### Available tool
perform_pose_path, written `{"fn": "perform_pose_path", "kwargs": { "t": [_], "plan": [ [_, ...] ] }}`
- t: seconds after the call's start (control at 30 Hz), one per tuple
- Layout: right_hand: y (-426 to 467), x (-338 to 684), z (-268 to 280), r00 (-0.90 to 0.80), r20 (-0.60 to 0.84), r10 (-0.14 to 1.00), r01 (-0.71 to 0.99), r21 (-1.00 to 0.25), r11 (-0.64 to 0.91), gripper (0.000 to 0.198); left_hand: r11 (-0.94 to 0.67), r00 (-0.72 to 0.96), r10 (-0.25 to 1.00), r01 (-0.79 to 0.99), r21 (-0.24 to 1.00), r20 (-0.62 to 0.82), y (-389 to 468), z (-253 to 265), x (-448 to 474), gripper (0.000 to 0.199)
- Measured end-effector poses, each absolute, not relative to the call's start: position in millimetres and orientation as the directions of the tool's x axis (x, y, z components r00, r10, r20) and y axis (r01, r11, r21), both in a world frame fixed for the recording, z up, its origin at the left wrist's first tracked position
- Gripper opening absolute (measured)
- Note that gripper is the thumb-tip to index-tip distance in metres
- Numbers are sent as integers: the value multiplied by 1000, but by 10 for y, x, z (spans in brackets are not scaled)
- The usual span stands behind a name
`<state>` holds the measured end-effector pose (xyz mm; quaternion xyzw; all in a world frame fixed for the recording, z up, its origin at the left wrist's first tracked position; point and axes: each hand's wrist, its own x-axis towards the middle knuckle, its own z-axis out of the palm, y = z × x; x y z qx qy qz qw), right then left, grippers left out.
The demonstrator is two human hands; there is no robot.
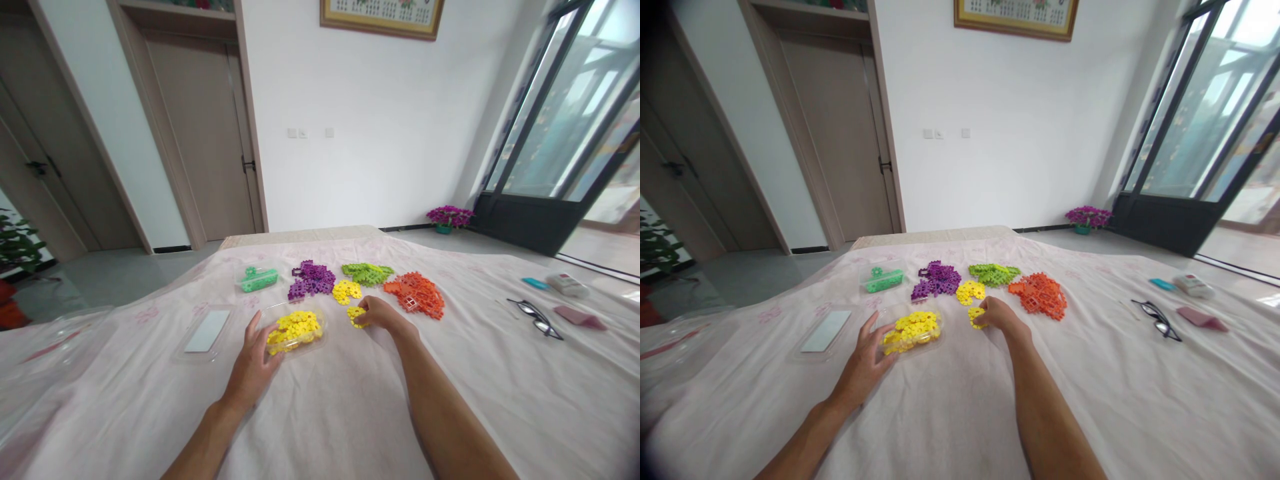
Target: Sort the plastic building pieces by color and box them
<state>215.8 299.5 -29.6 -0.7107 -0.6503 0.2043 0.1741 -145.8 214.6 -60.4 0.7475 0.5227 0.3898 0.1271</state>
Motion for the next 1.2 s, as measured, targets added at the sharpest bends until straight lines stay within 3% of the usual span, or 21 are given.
{"fn": "perform_pose_path", "kwargs": {
  "t": [0.37, 0.6, 0.77, 0.9, 1.2],
  "plan": [
    [3011, 2120, -342, 75, -64, 995, 789, -607, -99, 66, -419, 146, 883, 673, 610, 446, 2149, -602, -1454, 45],
    [2974, 2024, -271, 35, -51, 998, 850, -524, -56, 33, -426, 129, 874, 667, 611, 469, 2144, -591, -1450, 45],
    [3002, 1966, -306, 38, -27, 999, 878, -477, -47, 36, -428, 131, 873, 666, 611, 469, 2146, -600, -1451, 45],
    [2998, 1922, -306, 19, 0, 1000, 850, -527, -16, 41, -440, 137, 866, 667, 602, 481, 2151, -609, -1457, 45],
    [2916, 1537, -37, 36, 244, 969, 623, -764, 169, 33, -422, 131, 882, 650, 632, 453, 2142, -585, -1451, 45]
  ]
}}
